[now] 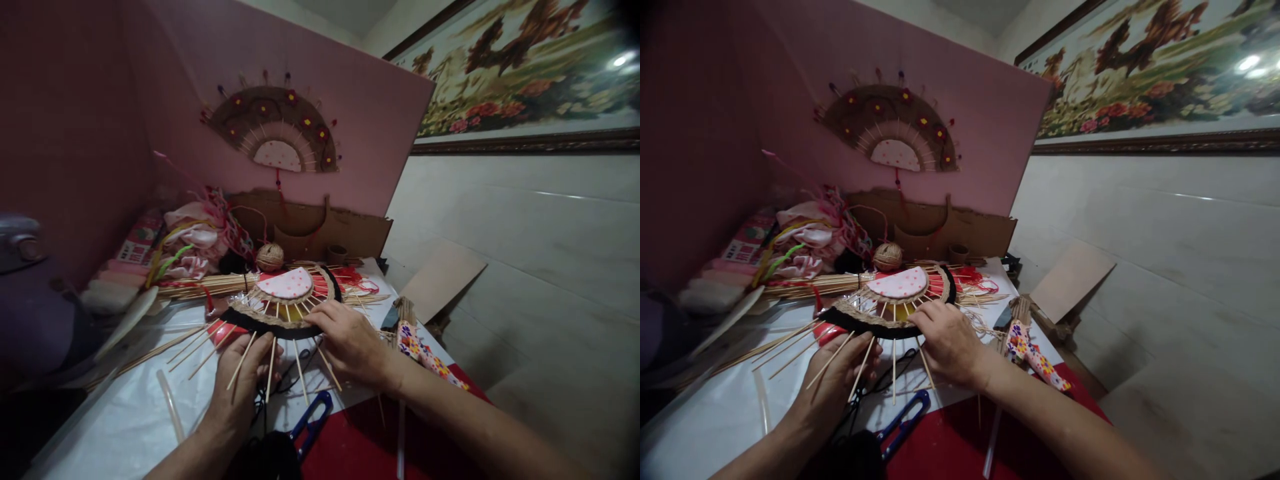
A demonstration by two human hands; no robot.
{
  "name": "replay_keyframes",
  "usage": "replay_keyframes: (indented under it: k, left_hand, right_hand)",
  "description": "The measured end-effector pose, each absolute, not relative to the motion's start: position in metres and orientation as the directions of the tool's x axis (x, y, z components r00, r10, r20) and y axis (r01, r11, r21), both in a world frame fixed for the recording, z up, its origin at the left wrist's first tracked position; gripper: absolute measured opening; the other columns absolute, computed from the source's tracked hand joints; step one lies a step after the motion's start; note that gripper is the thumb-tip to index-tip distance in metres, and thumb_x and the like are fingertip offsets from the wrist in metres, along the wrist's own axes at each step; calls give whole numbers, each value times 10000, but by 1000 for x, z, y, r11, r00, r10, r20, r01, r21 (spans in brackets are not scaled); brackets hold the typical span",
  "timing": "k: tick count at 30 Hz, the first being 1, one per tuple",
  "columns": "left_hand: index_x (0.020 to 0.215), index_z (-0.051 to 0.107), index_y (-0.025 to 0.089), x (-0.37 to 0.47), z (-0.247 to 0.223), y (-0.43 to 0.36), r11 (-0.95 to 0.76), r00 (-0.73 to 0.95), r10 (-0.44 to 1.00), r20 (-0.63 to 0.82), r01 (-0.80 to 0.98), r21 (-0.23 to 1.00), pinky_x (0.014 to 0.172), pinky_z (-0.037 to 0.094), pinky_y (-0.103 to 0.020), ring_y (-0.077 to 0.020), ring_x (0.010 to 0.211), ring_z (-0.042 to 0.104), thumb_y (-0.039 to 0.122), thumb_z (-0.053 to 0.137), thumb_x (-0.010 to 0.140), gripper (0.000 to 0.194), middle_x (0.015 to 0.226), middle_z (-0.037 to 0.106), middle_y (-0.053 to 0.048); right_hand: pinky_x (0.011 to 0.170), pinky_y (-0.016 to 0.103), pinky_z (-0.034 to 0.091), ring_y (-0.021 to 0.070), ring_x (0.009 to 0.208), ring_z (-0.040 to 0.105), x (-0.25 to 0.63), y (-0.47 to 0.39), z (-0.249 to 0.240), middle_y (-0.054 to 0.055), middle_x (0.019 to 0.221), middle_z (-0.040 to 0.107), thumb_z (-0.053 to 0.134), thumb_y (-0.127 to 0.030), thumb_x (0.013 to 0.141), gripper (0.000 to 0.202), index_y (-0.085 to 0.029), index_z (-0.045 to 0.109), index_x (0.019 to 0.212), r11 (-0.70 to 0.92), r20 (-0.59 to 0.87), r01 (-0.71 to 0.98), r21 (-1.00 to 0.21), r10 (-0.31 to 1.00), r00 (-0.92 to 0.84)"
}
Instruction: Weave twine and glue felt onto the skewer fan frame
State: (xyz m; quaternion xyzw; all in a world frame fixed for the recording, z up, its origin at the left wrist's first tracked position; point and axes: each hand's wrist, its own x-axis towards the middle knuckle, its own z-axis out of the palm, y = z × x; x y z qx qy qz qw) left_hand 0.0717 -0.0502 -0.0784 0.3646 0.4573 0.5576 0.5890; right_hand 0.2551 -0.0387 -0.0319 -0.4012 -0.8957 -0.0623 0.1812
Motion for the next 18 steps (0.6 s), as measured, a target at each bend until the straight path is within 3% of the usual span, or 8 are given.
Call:
replay_keyframes:
  k: [3,7,10,15,18]
  left_hand:
    - [670,553,152,71,-80,-50,96,-32,993,-112,-315,944,430,439,-225,-124,503,553,400,640,693,264,600,614,-12]
    - [635,515,167,72,-81,-49,70,-40,995,-88,-334,940,411,411,-216,-104,459,512,393,613,717,260,537,561,29]
    - [636,509,169,73,-81,-49,73,-36,995,-91,-341,937,405,408,-221,-113,465,522,380,602,727,248,543,572,23]
    - [652,477,184,73,-81,-50,74,-35,995,-93,-367,927,385,401,-219,-119,459,527,363,623,712,238,546,590,22]
    - [659,474,184,74,-81,-50,101,-45,991,-127,-373,922,383,407,-222,-121,453,532,353,634,700,237,549,598,18]
  right_hand:
    - [792,335,379,207,932,477,248,-50,-23,92,1021,573,506,-72,711,361,-147,563,1059,725,408,686,-63,646,-645]
    - [724,309,362,185,830,497,234,-60,-23,76,897,601,478,-200,846,151,-147,593,928,711,426,697,-96,662,-617]
    - [680,293,344,167,750,498,229,-62,-26,56,788,599,432,-260,890,205,-148,583,808,668,403,735,-113,707,-581]
    - [663,300,312,179,762,481,230,-58,-31,50,811,595,489,-165,812,70,-158,559,819,584,366,812,-21,760,-537]
    - [680,307,307,195,802,474,228,-53,-33,59,861,593,524,-165,779,94,-160,555,868,553,360,833,22,773,-522]
